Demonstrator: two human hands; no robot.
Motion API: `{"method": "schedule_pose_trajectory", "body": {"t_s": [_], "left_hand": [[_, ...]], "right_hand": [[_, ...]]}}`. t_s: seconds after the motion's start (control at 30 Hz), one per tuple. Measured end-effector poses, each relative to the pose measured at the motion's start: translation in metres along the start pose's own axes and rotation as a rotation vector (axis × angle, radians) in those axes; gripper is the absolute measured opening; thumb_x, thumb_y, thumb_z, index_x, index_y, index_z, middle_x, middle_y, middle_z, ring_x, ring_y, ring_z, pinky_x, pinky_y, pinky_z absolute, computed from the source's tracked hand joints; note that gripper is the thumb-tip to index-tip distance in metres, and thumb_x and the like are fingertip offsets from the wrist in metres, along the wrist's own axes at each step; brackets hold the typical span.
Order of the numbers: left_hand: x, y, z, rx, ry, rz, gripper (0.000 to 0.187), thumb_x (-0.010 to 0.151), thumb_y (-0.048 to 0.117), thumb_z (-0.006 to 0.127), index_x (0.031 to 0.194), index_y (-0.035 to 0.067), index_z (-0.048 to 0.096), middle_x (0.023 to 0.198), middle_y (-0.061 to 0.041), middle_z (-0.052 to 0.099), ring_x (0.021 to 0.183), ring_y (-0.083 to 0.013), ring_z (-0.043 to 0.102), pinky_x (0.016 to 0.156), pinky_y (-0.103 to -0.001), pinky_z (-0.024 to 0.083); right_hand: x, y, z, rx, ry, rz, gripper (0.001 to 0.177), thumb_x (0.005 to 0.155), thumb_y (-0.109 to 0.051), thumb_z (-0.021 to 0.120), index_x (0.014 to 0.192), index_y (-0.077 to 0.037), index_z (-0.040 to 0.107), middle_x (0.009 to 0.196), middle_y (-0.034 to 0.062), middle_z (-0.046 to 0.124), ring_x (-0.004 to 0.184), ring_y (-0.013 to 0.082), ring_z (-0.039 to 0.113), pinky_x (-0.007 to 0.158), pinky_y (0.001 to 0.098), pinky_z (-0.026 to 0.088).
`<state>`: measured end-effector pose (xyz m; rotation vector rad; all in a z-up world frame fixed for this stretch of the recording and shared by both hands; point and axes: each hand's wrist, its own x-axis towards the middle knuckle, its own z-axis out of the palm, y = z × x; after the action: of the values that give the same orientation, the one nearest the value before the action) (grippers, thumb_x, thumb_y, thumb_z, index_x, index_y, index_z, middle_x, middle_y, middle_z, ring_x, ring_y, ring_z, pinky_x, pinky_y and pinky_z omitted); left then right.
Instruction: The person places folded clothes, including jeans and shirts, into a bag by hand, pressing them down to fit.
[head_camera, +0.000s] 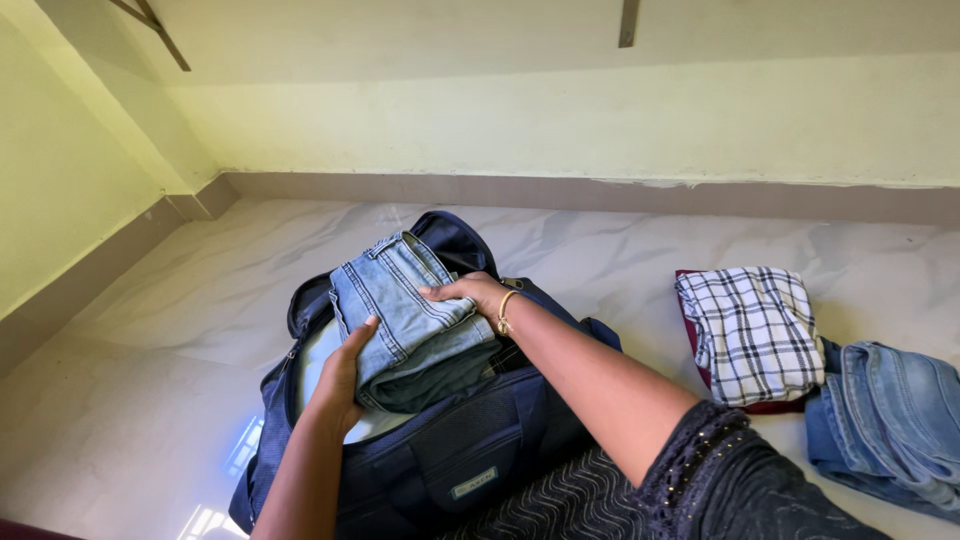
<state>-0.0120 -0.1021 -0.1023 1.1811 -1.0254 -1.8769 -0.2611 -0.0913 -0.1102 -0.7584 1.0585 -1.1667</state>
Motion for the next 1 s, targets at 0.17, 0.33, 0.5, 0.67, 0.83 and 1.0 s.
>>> {"method": "schedule_pose_trajectory", "body": {"t_s": [0.17, 0.33, 0.5, 0.67, 0.83, 1.0], "left_hand": [[-0.01, 0.005, 0.003, 0.128, 0.087, 0.05, 0.077, 0.085, 0.045, 0.074, 0.132, -0.012, 0.056, 0.128, -0.029, 0.069, 0.109, -0.0348, 0.072, 0.094, -0.043, 0.057], [-0.008, 0.038, 0.002, 1.025, 0.409, 0.043, 0.067, 0.099, 0.063, 0.059, 0.102, -0.001, 0.08, 0.108, -0.026, 0.078, 0.096, -0.0377, 0.072, 0.085, -0.049, 0.053], [0.011, 0.048, -0.006, 1.45, 0.647, 0.891, 0.021, 0.095, 0.024, 0.067, 0.103, 0.005, 0.07, 0.115, -0.019, 0.064, 0.1, -0.0406, 0.065, 0.082, -0.049, 0.053], [0.058, 0.065, 0.0, 1.722, 0.447, 0.933, 0.045, 0.074, 0.004, 0.067, 0.118, 0.01, 0.063, 0.124, -0.012, 0.062, 0.118, -0.0352, 0.059, 0.092, -0.054, 0.048], [0.121, 0.099, -0.01, 1.414, 0.153, 0.595, 0.042, 0.08, 0.005, 0.059, 0.118, 0.014, 0.075, 0.123, -0.017, 0.072, 0.116, -0.0362, 0.066, 0.1, -0.044, 0.052], [0.146, 0.124, -0.001, 1.638, 0.073, 0.337, 0.035, 0.089, 0.032, 0.063, 0.115, 0.014, 0.077, 0.126, -0.018, 0.071, 0.118, -0.0375, 0.065, 0.103, -0.043, 0.052]], "right_hand": [[-0.009, 0.001, -0.004, -0.024, -0.015, -0.008, 0.049, 0.072, -0.023, 0.088, 0.11, 0.005, 0.072, 0.097, 0.0167, 0.077, 0.077, 0.0214, 0.077, 0.071, 0.0359, 0.064], [-0.025, 0.002, -0.01, -0.034, 0.089, -0.072, 0.056, 0.07, -0.019, 0.091, 0.112, 0.006, 0.064, 0.1, 0.0193, 0.076, 0.079, 0.0233, 0.077, 0.073, 0.0362, 0.064], [-0.029, -0.004, -0.001, -0.165, 0.105, -0.054, 0.065, 0.065, -0.025, 0.092, 0.119, 0.002, 0.065, 0.107, 0.0179, 0.077, 0.091, 0.0223, 0.077, 0.081, 0.0355, 0.063], [-0.028, 0.001, -0.001, -0.262, 0.115, -0.031, 0.075, 0.059, -0.03, 0.093, 0.122, -0.002, 0.063, 0.112, 0.0167, 0.076, 0.107, 0.0252, 0.073, 0.095, 0.039, 0.057], [-0.033, 0.004, -0.001, -0.269, 0.114, -0.043, 0.092, 0.055, -0.028, 0.095, 0.133, -0.01, 0.048, 0.121, 0.0174, 0.07, 0.121, 0.0272, 0.065, 0.106, 0.0399, 0.049], [-0.042, 0.003, 0.005, -0.302, -0.077, 0.087, 0.103, 0.053, -0.022, 0.095, 0.143, -0.003, 0.048, 0.129, 0.0179, 0.066, 0.124, 0.0295, 0.06, 0.102, 0.0418, 0.049]]}}
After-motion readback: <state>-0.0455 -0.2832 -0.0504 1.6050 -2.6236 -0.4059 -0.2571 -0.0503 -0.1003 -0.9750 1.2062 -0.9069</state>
